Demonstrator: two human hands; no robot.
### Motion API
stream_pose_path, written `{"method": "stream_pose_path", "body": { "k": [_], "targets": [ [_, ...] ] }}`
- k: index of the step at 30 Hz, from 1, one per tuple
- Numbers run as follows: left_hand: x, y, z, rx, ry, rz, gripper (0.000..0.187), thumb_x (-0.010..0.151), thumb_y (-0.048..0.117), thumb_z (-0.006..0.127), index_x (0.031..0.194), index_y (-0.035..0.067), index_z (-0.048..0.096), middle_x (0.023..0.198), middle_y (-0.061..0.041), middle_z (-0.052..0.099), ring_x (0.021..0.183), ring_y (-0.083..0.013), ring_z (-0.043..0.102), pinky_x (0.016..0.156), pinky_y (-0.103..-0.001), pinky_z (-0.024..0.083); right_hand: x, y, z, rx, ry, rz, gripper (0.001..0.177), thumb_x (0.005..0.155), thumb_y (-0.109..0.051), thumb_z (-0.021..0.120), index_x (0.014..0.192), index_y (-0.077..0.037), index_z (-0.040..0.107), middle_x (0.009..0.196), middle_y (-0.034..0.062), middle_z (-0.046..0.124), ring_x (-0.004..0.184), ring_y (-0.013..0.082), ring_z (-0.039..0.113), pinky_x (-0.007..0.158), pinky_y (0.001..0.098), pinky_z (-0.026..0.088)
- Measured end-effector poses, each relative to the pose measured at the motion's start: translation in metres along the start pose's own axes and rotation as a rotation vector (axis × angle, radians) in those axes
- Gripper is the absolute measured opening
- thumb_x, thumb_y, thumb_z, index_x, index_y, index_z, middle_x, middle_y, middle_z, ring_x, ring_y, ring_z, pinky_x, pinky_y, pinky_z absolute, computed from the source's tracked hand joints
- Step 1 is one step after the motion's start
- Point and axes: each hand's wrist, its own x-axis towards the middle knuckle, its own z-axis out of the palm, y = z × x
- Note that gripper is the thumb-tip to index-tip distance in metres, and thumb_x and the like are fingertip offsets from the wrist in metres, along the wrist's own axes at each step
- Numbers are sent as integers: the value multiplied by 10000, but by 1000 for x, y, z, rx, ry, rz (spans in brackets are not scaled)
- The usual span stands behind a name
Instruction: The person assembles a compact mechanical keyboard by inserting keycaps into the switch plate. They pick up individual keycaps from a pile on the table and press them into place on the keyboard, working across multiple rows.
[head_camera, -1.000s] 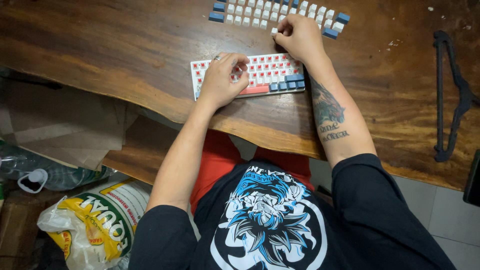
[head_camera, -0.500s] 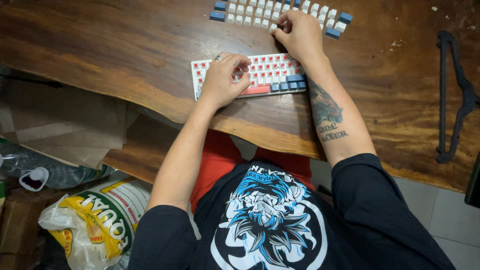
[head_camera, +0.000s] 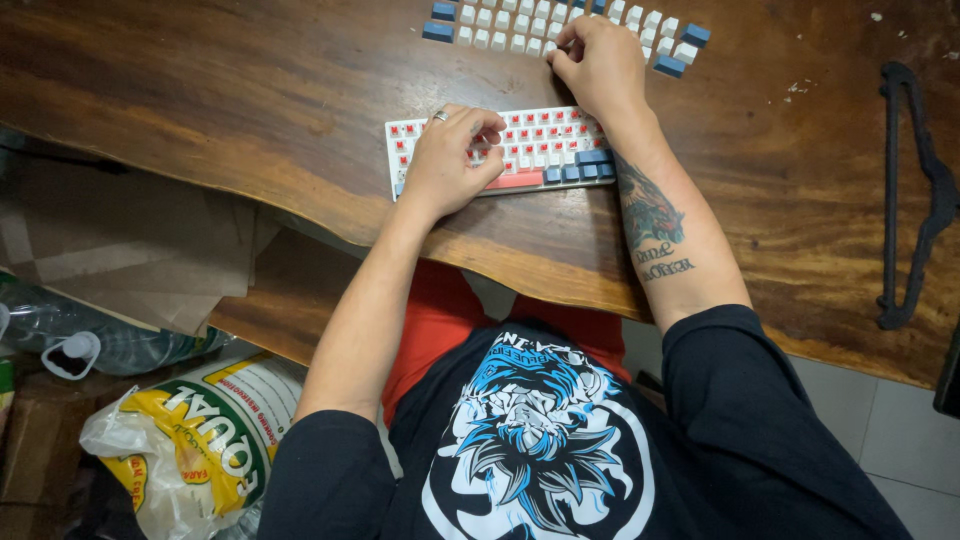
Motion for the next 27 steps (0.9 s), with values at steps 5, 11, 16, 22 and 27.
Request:
{"method": "stream_pose_path", "body": {
  "k": [5, 11, 16, 22, 27],
  "targets": [
    [0, 1, -1, 4, 3, 13, 219, 840, 133, 716, 1046, 63, 686, 958, -71, 739, 1002, -259, 661, 907, -405, 514, 0, 1, 1, -7, -1, -9, 179, 844, -198, 876, 905, -71, 766, 785, 81, 714, 691, 240, 698, 631, 385, 531],
    [0, 2, -2, -4, -3, 0, 223, 841, 138, 718, 1050, 64, 690, 960, -72, 740, 998, -254, 662, 907, -402, 515, -1, 1, 1, -17, 3, -21, 181, 854, -202, 874, 917, -72, 765, 787, 79, 715, 699, 246, 699, 635, 390, 528],
    [0, 3, -2, 9, -16, -14, 224, 850, 153, 715, 1055, 66, 694, 963, -68, 742, 1005, -255, 653, 908, -410, 506, -4, -3, -8, 19, 19, 17, 199, 858, -200, 860, 968, -66, 765, 770, 74, 702, 684, 232, 686, 619, 381, 521],
    [0, 2, 0, 0, 3, -29, 207, 868, 153, 710, 1055, 67, 686, 1015, -85, 716, 1032, -273, 640, 908, -407, 516, -30, -12, -38, 114, -14, 8, 162, 958, -168, 792, 1061, -52, 744, 889, 91, 707, 795, 227, 687, 707, 355, 550],
    [-2, 2, 3, 110, 43, 41, 231, 844, 151, 750, 1051, 70, 690, 1067, -95, 683, 1071, -316, 614, 936, -443, 493, -70, -29, -59, 107, -52, -143, 172, 952, -166, 801, 1080, -66, 744, 1124, 97, 723, 1083, 297, 658, 916, 399, 546]
  ]
}}
